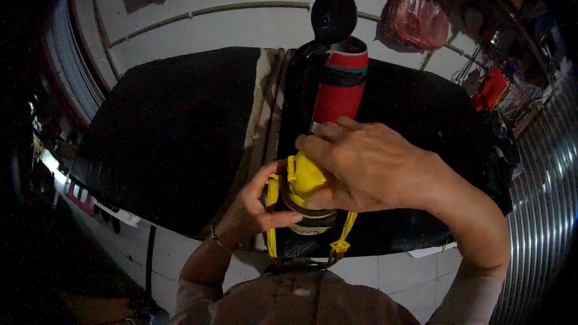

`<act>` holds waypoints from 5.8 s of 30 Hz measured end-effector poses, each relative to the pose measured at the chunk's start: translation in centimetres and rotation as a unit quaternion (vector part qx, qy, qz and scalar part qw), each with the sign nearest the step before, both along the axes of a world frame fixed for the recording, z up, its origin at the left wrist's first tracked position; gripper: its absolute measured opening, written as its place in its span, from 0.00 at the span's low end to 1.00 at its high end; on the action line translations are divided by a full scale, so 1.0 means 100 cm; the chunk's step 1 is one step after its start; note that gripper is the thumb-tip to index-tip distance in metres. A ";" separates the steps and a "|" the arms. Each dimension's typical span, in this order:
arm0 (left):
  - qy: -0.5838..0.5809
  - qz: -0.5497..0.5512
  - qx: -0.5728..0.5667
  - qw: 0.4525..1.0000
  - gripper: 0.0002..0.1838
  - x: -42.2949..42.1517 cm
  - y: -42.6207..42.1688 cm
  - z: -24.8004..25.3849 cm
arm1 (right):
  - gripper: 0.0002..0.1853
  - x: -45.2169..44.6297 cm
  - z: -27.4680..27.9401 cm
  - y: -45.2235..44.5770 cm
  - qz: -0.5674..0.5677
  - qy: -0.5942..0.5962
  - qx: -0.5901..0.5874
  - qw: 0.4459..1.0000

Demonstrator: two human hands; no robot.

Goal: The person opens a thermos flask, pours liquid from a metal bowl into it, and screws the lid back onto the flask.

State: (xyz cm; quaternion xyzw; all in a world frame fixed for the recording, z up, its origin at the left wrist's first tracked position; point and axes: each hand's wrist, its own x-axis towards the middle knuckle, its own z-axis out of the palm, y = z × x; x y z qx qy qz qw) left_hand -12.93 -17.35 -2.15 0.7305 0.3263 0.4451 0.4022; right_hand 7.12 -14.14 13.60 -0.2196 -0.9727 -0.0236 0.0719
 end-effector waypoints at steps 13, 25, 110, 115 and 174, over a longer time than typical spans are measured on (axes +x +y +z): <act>0.016 0.020 0.018 1.000 0.45 0.001 -0.002 0.004 | 0.34 -0.017 0.009 -0.010 -0.128 -0.059 -0.047 0.989; 0.031 0.030 0.007 0.999 0.45 0.000 -0.004 0.011 | 0.35 0.005 0.008 0.014 0.038 -0.035 -0.161 0.986; -0.073 -0.373 -0.299 0.875 0.52 -0.002 0.063 0.016 | 0.43 0.007 -0.048 -0.014 -0.139 0.111 -0.139 0.974; -0.068 -0.338 -0.233 0.909 0.50 0.005 0.054 0.015 | 0.41 0.009 -0.056 -0.012 -0.114 0.149 -0.127 0.974; -0.016 -0.199 -0.137 0.970 0.54 0.022 0.023 0.014 | 0.38 0.011 -0.054 -0.019 -0.096 0.164 -0.157 0.969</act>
